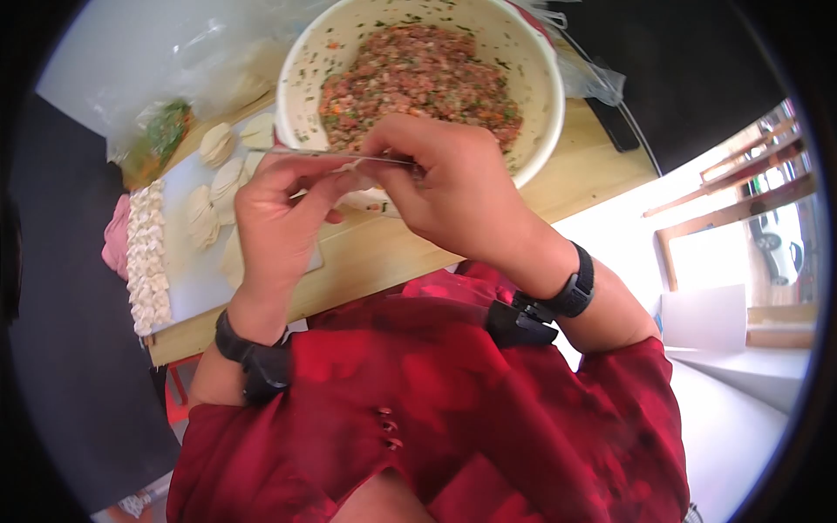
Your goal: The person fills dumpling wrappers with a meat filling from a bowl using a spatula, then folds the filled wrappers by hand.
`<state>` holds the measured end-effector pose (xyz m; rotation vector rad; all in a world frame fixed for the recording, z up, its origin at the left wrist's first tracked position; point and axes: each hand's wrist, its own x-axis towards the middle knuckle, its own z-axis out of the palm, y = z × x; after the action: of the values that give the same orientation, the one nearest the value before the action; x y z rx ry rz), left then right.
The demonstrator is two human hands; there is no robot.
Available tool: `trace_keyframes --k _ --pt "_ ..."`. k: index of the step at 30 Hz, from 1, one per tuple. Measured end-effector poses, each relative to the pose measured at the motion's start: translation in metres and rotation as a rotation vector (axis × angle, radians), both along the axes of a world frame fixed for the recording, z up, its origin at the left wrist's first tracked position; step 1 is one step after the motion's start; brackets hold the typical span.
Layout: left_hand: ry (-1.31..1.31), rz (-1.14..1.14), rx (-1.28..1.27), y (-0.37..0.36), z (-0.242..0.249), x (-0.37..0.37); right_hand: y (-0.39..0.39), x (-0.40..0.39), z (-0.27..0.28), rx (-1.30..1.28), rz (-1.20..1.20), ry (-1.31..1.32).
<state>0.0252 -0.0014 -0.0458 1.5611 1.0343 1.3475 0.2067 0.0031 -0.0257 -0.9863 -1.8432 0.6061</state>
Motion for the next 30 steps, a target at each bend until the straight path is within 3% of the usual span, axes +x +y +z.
trace_keyframes --k 3,5,11,13,17,19,22,24,30 --pt "-0.121 0.061 -0.042 0.004 -0.002 0.007 0.004 -0.012 -0.003 0.138 -0.014 -0.002" --pt "-0.35 -0.017 -0.092 0.005 -0.004 0.01 0.007 -0.018 -0.007 0.245 -0.052 -0.01" --pt "-0.455 -0.051 -0.091 0.008 -0.007 -0.006 0.006 -0.032 -0.014 0.1 0.024 0.113" --pt "-0.399 -0.075 -0.092 0.017 0.0 -0.035 -0.004 -0.037 -0.005 -0.048 0.009 0.179" --pt "0.157 0.15 0.071 0.05 0.021 -0.143 0.001 -0.002 -0.003 -0.21 0.052 0.181" --pt "0.338 0.386 -0.007 0.071 0.024 -0.204 0.0 0.009 -0.004 -0.248 0.02 0.176" --pt "0.358 0.436 -0.093 0.108 -0.008 -0.291 -0.003 0.016 -0.006 -0.29 -0.009 0.165" --pt "0.473 0.592 -0.22 0.125 -0.032 -0.325 -0.005 0.018 -0.006 -0.29 -0.025 0.157" --pt "0.573 0.733 -0.27 0.146 -0.056 -0.342 -0.007 0.02 -0.003 -0.271 -0.075 0.104"
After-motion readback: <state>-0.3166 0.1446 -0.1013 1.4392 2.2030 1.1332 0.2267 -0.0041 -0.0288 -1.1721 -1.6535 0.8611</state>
